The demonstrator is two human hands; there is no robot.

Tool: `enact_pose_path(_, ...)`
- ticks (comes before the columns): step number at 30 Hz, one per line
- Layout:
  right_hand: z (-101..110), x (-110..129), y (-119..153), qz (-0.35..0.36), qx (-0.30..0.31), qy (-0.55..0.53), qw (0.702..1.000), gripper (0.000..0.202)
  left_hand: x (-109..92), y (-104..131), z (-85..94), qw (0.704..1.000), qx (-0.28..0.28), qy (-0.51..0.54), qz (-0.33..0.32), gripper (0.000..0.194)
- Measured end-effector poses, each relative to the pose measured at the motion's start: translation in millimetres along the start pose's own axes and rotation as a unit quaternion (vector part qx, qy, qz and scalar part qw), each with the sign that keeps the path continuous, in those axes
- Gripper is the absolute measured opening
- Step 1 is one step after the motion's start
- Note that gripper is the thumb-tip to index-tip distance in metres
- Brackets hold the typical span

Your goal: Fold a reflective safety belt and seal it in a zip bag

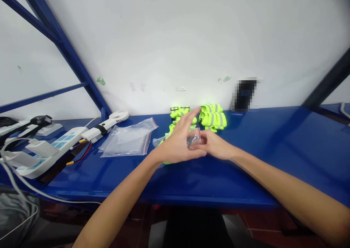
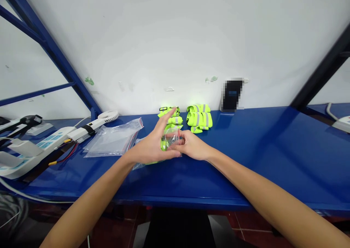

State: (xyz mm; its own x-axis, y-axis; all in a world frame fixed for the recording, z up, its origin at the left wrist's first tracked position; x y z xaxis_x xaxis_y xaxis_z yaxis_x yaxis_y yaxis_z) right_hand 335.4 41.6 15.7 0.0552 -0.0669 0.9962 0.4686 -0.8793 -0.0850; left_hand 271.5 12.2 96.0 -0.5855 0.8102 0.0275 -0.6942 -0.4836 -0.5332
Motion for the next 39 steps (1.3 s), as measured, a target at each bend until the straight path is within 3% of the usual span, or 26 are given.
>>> enact_pose_path(3, -2, -8, -1, -0.034, 0.019, -0.067, 0.997, 0.032, 30, -7, 16.2, 0.995, -0.026, 0.085, 0.048, 0.083)
enact_pose_path(5, -4, -13, -2, -0.057, 0.033, -0.116, 0.991, 0.037, 53, -12, 13.1, 0.982, 0.003, 0.167, 0.089, 0.062)
enact_pose_path(7, -5, -15, -2, -0.068, 0.041, -0.132, 0.988, 0.041, 71, -11, -1.8, 0.961, 0.082, 0.231, 0.130, 0.044)
enact_pose_path(9, -4, -14, -2, -0.069, 0.047, -0.123, 0.989, 0.039, 80, -2, -21.1, 0.938, 0.189, 0.245, 0.160, 0.045)
enact_pose_path(12, -5, -11, 0, -0.072, 0.059, -0.073, 0.993, 0.036, 76, 18, -44.4, 0.906, 0.341, 0.207, 0.140, 0.049)
enact_pose_path(15, -9, -6, 1, -0.054, 0.074, 0.015, 0.996, 0.031, 65, 32, -55.4, 0.882, 0.417, 0.194, 0.106, 0.050)
enact_pose_path(24, -8, -7, -2, -0.041, 0.008, 0.079, 0.996, 0.024, 56, 56, -74.0, 0.832, 0.480, 0.254, 0.111, 0.051)
enact_pose_path(33, -10, -16, -2, -0.069, 0.039, 0.105, 0.991, 0.030, 52, 59, -86.3, 0.813, 0.489, 0.297, 0.110, 0.042)
enact_pose_path(39, -11, -19, 3, -0.092, 0.071, 0.112, 0.987, 0.029, 60, 62, -95.6, 0.788, 0.435, 0.381, 0.211, 0.055)
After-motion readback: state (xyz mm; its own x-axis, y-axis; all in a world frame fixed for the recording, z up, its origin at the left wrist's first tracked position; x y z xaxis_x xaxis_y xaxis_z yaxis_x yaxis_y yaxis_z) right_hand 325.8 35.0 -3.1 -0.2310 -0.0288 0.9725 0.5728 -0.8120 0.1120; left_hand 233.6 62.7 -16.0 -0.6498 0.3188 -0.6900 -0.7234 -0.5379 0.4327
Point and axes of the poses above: each hand's wrist, its own y-axis away from the middle knuckle, its own z-axis out of the back of the hand, x = y × z, the point moved 10 cm from there along -y, towards the middle knuckle, and after that the axes turned 9 degrees about -y, right-handed, at the moved point
